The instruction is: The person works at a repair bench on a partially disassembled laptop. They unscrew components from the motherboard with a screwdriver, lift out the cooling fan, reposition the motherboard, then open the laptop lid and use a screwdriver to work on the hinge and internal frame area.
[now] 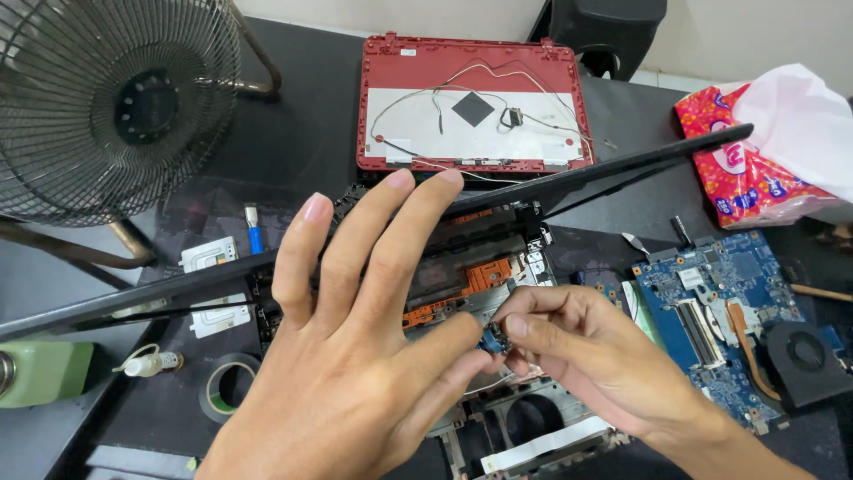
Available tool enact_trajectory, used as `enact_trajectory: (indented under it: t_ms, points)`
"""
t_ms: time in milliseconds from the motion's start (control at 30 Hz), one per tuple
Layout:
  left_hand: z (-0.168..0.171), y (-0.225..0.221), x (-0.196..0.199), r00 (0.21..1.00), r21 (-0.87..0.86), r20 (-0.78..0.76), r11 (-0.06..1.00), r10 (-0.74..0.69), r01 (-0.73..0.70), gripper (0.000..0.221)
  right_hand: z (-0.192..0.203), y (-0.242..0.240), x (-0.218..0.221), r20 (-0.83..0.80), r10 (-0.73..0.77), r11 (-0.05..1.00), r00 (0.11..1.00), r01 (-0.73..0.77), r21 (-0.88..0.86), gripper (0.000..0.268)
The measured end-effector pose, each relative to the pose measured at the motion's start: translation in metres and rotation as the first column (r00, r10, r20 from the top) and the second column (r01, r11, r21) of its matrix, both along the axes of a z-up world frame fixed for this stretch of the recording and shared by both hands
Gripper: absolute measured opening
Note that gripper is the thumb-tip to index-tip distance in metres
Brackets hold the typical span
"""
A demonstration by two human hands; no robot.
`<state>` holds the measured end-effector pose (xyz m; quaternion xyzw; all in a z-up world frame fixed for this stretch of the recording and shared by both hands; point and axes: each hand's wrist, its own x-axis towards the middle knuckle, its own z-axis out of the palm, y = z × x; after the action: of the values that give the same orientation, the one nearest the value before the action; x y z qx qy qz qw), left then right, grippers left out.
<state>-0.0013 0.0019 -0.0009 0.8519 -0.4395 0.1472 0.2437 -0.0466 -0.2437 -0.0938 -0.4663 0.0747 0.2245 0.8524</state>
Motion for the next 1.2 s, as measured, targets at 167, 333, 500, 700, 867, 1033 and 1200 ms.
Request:
enact_trajectory:
  t_ms: [167,333,500,700,867,1033,1200]
  points:
    - [-0.003,0.000,0.001,1.000,0.002,-0.009,1.000,0.003,-0.003,0.021,0.005,0.002,0.000,-0.015,-0.016,1.000,1.000,0.015,-0.019,0.021]
    - [-0.003,0.000,0.001,1.000,0.017,-0.001,1.000,0.010,-0.010,0.020,0.003,0.002,-0.001,-0.006,-0.017,0.999,1.000,0.017,-0.034,0.022]
    - [-0.003,-0.002,0.000,1.000,0.011,0.001,1.000,0.013,-0.013,0.022,0.006,0.006,-0.001,0.031,-0.044,0.999,0.999,0.045,-0.022,0.021]
    - [-0.005,-0.002,-0.001,0.999,0.039,0.029,0.999,0.027,-0.028,0.025,-0.001,0.011,0.001,0.018,-0.074,0.994,0.997,0.072,0.079,0.016]
    - [-0.005,-0.005,-0.001,0.997,0.056,0.048,0.997,0.052,-0.055,0.026,0.003,0.020,0.000,0.042,-0.109,0.992,0.993,0.106,0.068,0.016]
    - [-0.006,-0.007,0.001,0.993,0.075,0.073,0.992,0.098,-0.103,0.026,0.013,0.026,-0.006,0.191,-0.185,0.976,0.964,0.203,-0.082,0.018]
    - [-0.008,-0.009,0.000,0.988,0.074,0.094,0.989,0.122,-0.130,0.024,0.021,0.027,-0.009,0.283,-0.189,0.908,0.940,0.277,-0.315,0.017]
